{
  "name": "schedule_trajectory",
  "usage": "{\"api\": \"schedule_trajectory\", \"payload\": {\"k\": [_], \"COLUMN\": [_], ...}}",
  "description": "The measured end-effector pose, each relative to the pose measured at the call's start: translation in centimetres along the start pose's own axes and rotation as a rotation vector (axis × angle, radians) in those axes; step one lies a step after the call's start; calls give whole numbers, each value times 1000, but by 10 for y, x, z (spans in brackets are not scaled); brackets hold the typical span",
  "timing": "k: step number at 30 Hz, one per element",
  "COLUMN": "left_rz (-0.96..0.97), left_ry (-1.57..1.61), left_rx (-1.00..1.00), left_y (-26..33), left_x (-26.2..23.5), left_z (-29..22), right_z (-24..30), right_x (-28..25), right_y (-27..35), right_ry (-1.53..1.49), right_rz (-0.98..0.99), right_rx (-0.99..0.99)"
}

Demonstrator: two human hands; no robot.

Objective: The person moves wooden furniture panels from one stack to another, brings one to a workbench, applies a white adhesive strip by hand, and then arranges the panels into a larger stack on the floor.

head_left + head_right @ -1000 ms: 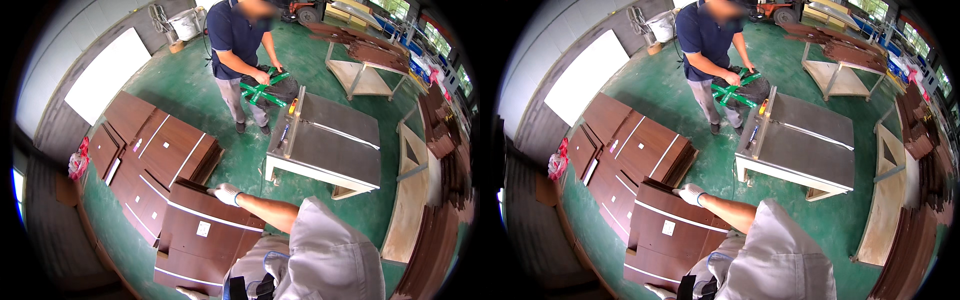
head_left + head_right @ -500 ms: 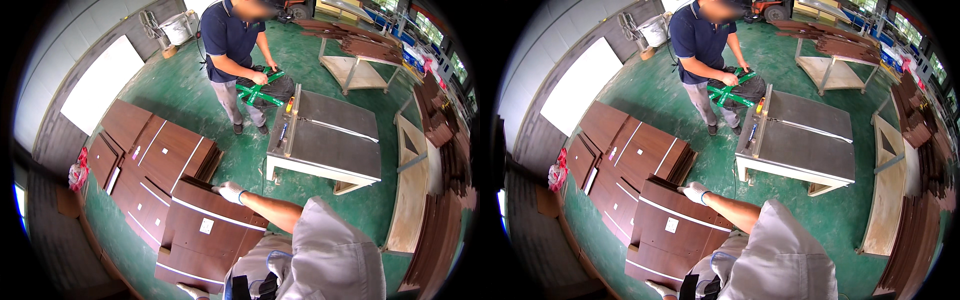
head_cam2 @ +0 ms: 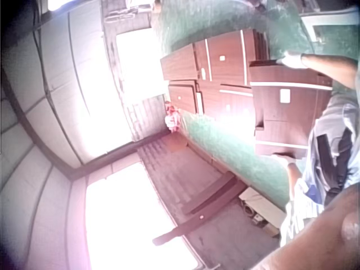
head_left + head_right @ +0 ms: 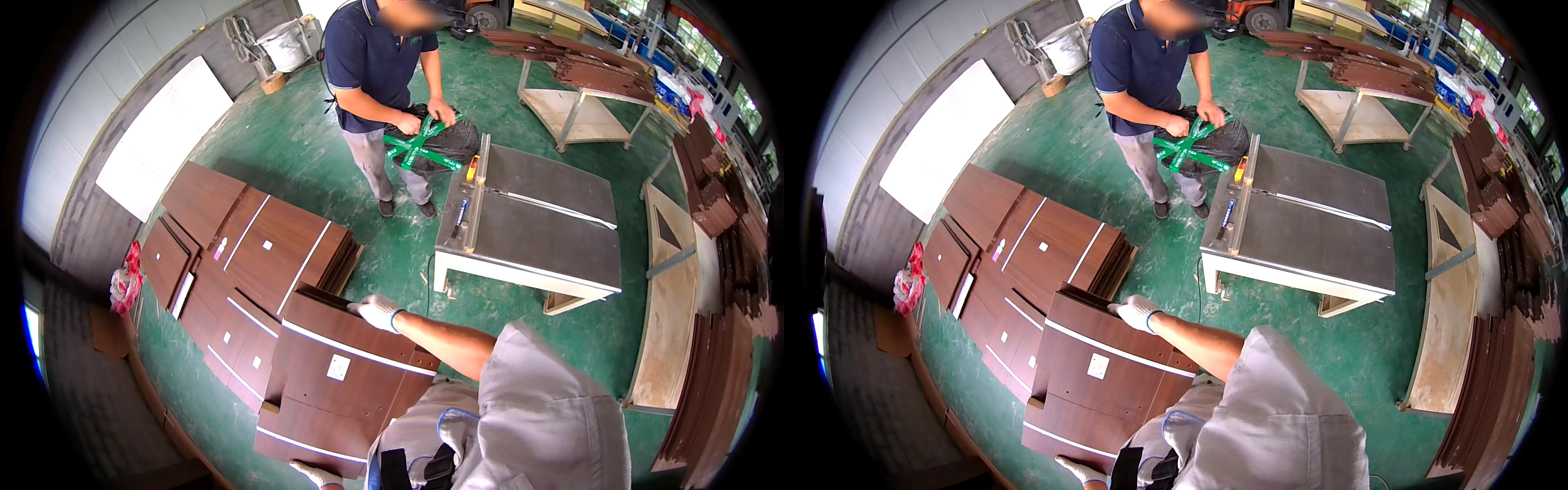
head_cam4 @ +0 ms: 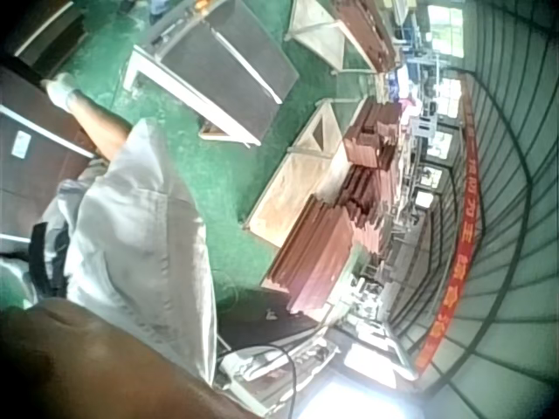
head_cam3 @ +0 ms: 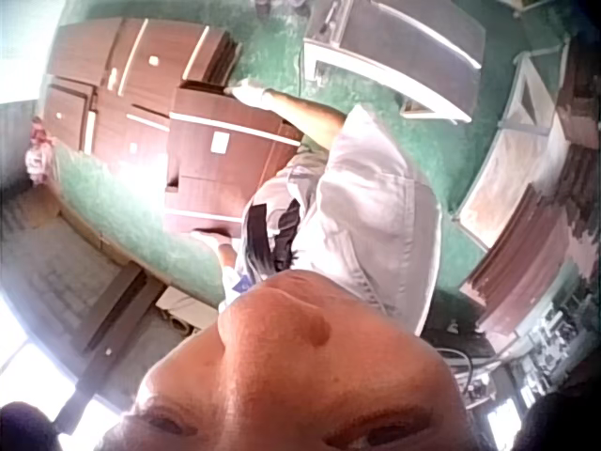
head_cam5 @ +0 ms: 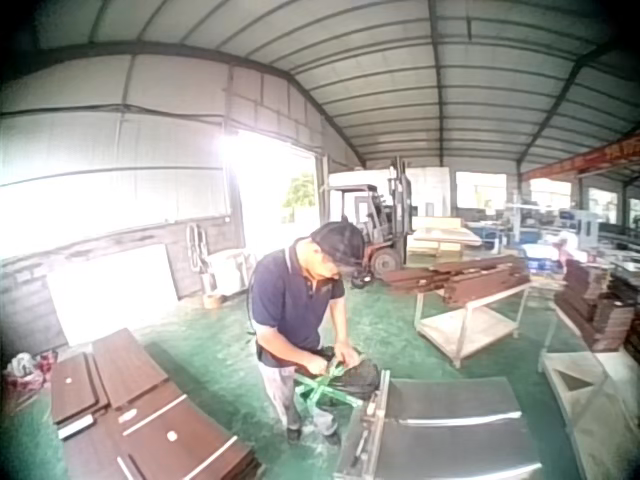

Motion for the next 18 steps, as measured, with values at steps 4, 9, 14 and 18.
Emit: {"api": "schedule_trajectory", "payload": {"k": [4, 9, 14, 18], "left_rz": [-4, -15, -22, -4], "left_ry": [-9, -9, -2, 6], "left_rx": [19, 28, 28, 41], "left_y": [-1, -2, -6, -5], "left_x": [0, -1, -3, -4], "left_z": [1, 1, 3, 0], "right_z": [0, 0, -3, -3], "right_x": [1, 6, 6, 7], "right_y": [-3, -8, -14, -13], "right_ry": [10, -6, -15, -37], "right_rz": [12, 17, 12, 18], "right_rx": [-2, -26, -10, -8]}}
Point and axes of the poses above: each hand's wrist, its own y-axis away from the middle knuckle, its own x-axis out of the palm, z = x × y, the point moved 4 cm from there along -y, towards the middle knuckle, and after that the axes turned 9 degrees about x, right-handed, at the moved point
